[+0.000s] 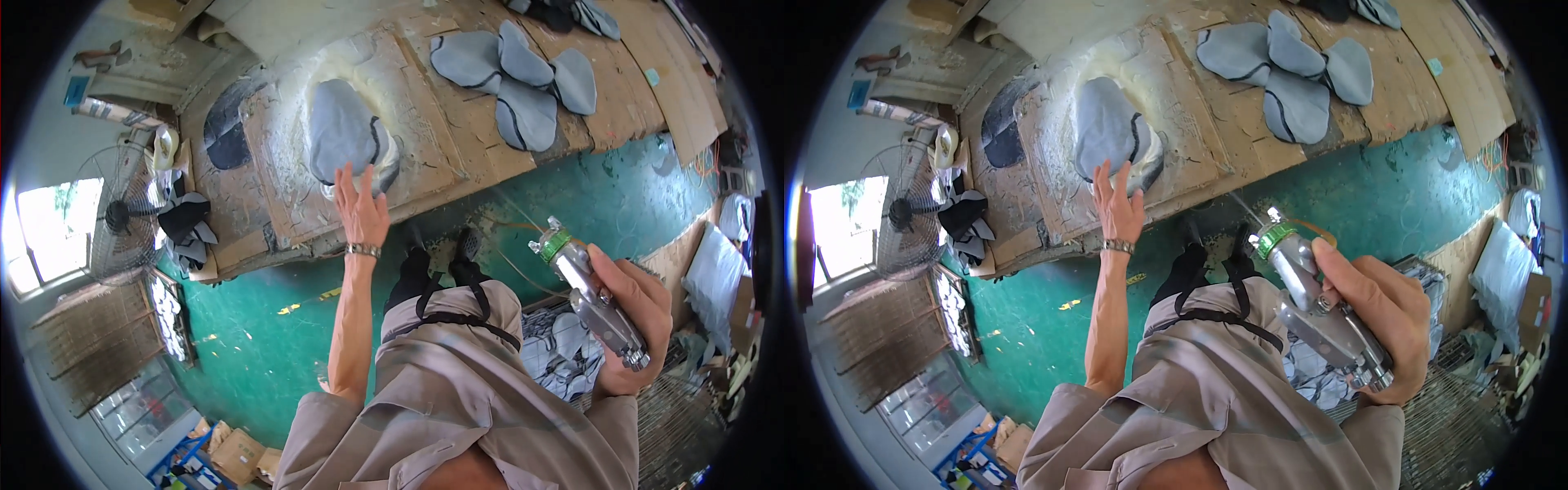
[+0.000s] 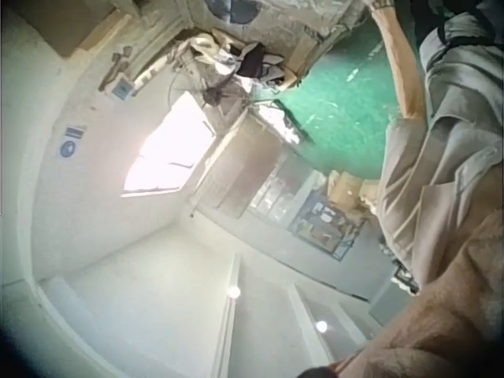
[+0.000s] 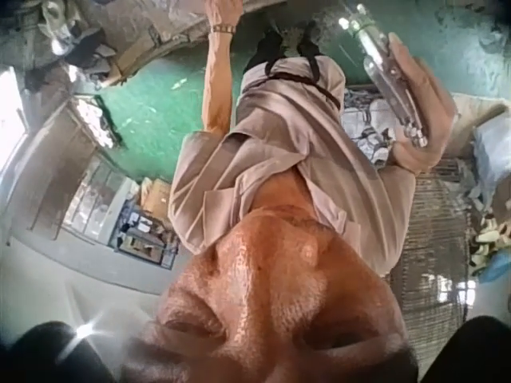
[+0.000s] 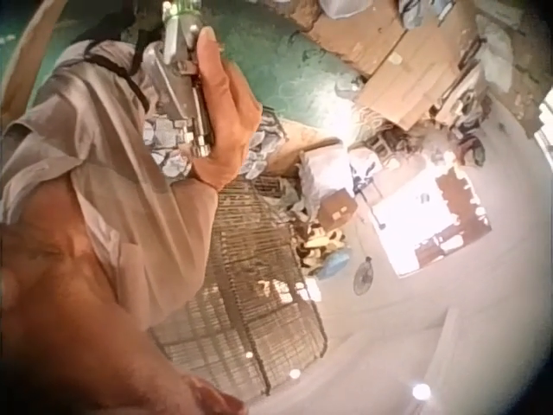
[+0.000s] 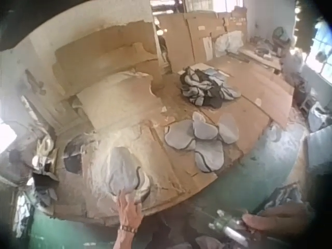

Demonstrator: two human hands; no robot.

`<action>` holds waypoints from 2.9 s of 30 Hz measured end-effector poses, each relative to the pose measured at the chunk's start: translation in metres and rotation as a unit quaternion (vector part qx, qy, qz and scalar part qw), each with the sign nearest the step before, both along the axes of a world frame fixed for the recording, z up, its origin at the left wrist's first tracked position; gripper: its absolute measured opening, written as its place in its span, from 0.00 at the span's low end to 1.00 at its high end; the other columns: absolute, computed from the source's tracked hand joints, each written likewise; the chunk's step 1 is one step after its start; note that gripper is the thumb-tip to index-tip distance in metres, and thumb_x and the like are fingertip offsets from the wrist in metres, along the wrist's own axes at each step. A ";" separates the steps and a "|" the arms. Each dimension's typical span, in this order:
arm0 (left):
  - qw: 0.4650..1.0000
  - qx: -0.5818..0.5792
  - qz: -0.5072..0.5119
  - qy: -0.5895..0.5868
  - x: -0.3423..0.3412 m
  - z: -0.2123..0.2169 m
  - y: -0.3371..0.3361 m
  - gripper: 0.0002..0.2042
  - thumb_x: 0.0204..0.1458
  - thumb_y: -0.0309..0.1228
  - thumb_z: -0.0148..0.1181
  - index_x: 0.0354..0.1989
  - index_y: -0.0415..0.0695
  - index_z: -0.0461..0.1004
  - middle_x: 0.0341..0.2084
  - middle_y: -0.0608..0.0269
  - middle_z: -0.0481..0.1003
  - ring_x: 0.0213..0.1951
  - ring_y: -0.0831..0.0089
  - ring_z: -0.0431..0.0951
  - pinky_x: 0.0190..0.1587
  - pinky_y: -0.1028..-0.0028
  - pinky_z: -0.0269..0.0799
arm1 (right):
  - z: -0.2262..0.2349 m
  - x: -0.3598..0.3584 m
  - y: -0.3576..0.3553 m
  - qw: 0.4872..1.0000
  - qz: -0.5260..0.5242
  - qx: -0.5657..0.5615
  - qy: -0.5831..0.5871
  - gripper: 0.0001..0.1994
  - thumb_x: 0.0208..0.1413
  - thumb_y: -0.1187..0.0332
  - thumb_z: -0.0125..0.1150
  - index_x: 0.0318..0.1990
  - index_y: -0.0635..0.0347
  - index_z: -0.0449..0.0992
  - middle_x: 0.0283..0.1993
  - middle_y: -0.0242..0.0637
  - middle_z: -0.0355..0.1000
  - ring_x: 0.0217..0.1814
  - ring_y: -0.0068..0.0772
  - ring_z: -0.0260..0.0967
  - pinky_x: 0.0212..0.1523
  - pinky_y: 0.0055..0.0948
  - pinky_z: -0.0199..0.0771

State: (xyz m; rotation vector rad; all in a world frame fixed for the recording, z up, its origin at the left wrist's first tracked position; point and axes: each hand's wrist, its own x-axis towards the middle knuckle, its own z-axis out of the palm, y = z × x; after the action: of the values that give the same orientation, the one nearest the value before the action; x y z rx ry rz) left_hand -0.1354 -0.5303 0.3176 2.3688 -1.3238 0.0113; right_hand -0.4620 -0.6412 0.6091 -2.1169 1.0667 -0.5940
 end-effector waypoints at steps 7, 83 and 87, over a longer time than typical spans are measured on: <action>0.977 -0.080 0.017 0.196 0.006 -0.001 0.093 0.19 0.51 0.24 0.63 0.54 0.45 0.77 0.57 0.51 0.73 0.61 0.50 0.70 0.63 0.57 0.66 | 0.013 0.054 -0.002 0.974 0.221 -0.041 -0.026 0.28 0.43 0.74 0.69 0.57 0.68 0.78 0.25 0.37 0.70 0.23 0.30 0.70 0.24 0.28 0.69; 0.887 -0.139 -0.235 -0.372 0.202 0.279 -0.293 0.07 0.52 0.27 0.65 0.39 0.46 0.78 0.46 0.65 0.79 0.53 0.61 0.76 0.53 0.61 0.72 | -0.046 -0.036 -0.030 0.979 0.066 0.181 -0.059 0.40 0.37 0.71 0.65 0.67 0.62 0.68 0.45 0.48 0.76 0.43 0.55 0.76 0.44 0.39 0.76; 0.881 -0.214 -0.216 -0.362 0.141 0.296 -0.383 0.06 0.52 0.29 0.66 0.38 0.48 0.79 0.42 0.67 0.78 0.47 0.63 0.77 0.50 0.62 0.73 | -0.062 -0.067 -0.040 0.986 0.006 0.163 -0.022 0.43 0.34 0.77 0.65 0.68 0.59 0.68 0.45 0.46 0.76 0.43 0.55 0.75 0.42 0.40 0.75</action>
State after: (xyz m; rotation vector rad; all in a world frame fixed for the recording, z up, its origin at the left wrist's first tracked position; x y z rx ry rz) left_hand 0.0059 -0.9134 0.6136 1.6844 -1.9026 1.0311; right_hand -0.5289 -0.6811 0.5474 -1.8169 1.0479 -0.4265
